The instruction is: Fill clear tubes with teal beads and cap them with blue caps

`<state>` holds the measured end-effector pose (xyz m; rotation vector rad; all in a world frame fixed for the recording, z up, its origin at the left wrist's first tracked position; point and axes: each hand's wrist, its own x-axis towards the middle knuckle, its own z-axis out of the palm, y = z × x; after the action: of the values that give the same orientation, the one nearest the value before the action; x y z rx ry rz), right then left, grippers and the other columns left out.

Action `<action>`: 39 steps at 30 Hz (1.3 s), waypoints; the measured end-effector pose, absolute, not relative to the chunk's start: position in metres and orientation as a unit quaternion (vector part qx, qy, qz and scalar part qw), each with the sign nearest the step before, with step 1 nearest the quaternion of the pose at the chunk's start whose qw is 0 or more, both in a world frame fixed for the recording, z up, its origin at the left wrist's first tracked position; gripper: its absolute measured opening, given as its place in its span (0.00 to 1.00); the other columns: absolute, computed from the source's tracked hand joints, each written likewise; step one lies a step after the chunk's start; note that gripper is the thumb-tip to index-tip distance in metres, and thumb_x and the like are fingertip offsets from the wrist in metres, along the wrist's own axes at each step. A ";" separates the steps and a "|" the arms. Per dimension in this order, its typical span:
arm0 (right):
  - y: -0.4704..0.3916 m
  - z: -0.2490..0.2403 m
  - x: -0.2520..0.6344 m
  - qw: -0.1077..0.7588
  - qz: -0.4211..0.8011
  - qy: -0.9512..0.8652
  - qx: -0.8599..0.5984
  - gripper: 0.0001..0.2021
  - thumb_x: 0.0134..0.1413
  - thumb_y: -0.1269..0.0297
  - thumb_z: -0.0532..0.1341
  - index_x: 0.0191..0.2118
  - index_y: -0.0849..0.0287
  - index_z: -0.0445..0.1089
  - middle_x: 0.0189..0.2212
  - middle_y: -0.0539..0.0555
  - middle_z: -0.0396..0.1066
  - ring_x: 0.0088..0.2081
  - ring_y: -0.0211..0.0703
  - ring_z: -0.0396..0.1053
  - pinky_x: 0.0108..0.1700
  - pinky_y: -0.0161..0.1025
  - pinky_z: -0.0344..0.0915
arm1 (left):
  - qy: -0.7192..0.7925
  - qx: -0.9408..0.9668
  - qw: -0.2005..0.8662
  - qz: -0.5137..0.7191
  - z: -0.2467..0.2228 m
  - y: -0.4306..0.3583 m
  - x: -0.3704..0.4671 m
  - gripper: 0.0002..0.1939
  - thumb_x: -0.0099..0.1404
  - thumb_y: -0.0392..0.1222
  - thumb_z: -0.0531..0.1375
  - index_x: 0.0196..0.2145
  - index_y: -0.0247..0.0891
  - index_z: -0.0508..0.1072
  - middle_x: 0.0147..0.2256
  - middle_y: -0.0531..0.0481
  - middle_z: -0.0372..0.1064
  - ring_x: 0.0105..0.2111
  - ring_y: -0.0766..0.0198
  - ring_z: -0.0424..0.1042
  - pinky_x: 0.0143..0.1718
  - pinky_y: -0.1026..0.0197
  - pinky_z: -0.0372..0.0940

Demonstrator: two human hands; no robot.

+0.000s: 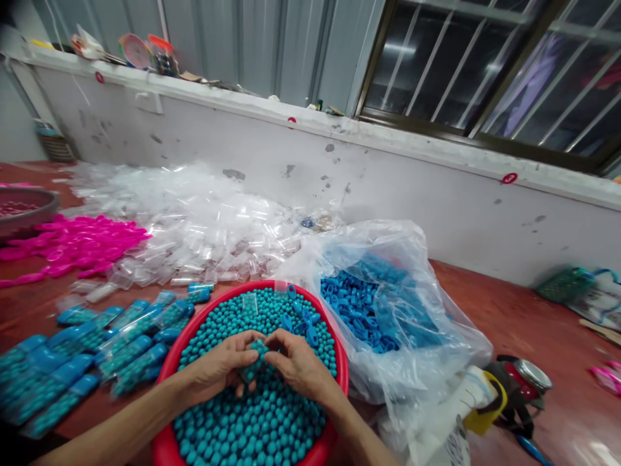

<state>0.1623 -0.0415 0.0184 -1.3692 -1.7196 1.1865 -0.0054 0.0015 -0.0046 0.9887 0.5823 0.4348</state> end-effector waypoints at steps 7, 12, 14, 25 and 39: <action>-0.046 0.021 0.175 0.256 0.424 -0.674 -0.548 0.03 0.49 0.70 0.55 0.27 0.60 0.63 0.20 0.44 0.58 0.23 0.31 0.56 0.25 0.28 0.53 | 0.329 0.553 0.742 0.187 -0.003 -0.002 -0.007 0.14 0.53 0.42 0.58 0.37 0.38 0.61 0.27 0.58 0.61 0.13 0.77 0.62 0.09 0.74 0.49; -0.048 0.028 0.168 0.266 0.366 -0.705 -0.546 0.06 0.51 0.66 0.56 0.37 0.58 0.65 0.28 0.46 0.64 0.29 0.34 0.60 0.31 0.30 0.56 | 0.326 0.517 0.764 0.206 -0.008 0.000 -0.006 0.16 0.53 0.45 0.58 0.37 0.38 0.60 0.25 0.59 0.61 0.15 0.75 0.63 0.11 0.73 0.51; -0.048 0.028 0.168 0.238 0.354 -0.724 -0.542 0.03 0.51 0.67 0.55 0.33 0.58 0.65 0.26 0.46 0.65 0.29 0.34 0.62 0.30 0.30 0.56 | 0.325 0.506 0.772 0.205 -0.008 0.000 -0.007 0.16 0.52 0.45 0.58 0.37 0.38 0.59 0.24 0.59 0.61 0.14 0.75 0.63 0.11 0.73 0.50; -0.003 0.016 0.169 0.040 0.045 -0.699 -0.712 0.09 0.54 0.65 0.53 0.35 0.62 0.68 0.34 0.60 0.72 0.37 0.48 0.69 0.36 0.38 0.60 | 0.308 0.460 0.798 0.239 -0.011 0.004 -0.011 0.17 0.55 0.45 0.57 0.39 0.38 0.57 0.28 0.53 0.67 0.18 0.72 0.67 0.13 0.73 0.52; -0.036 0.024 0.149 0.278 0.275 -0.742 -0.545 0.14 0.58 0.66 0.47 0.36 0.57 0.70 0.29 0.49 0.71 0.31 0.39 0.67 0.34 0.32 0.60 | 0.350 0.555 0.697 0.289 -0.011 -0.002 -0.007 0.18 0.56 0.44 0.54 0.44 0.37 0.58 0.26 0.57 0.61 0.14 0.75 0.60 0.12 0.72 0.55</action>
<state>0.1489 -0.0363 0.0239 -1.4620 -1.9905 0.7368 -0.0070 -0.0025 -0.0108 1.2384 0.7801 0.6434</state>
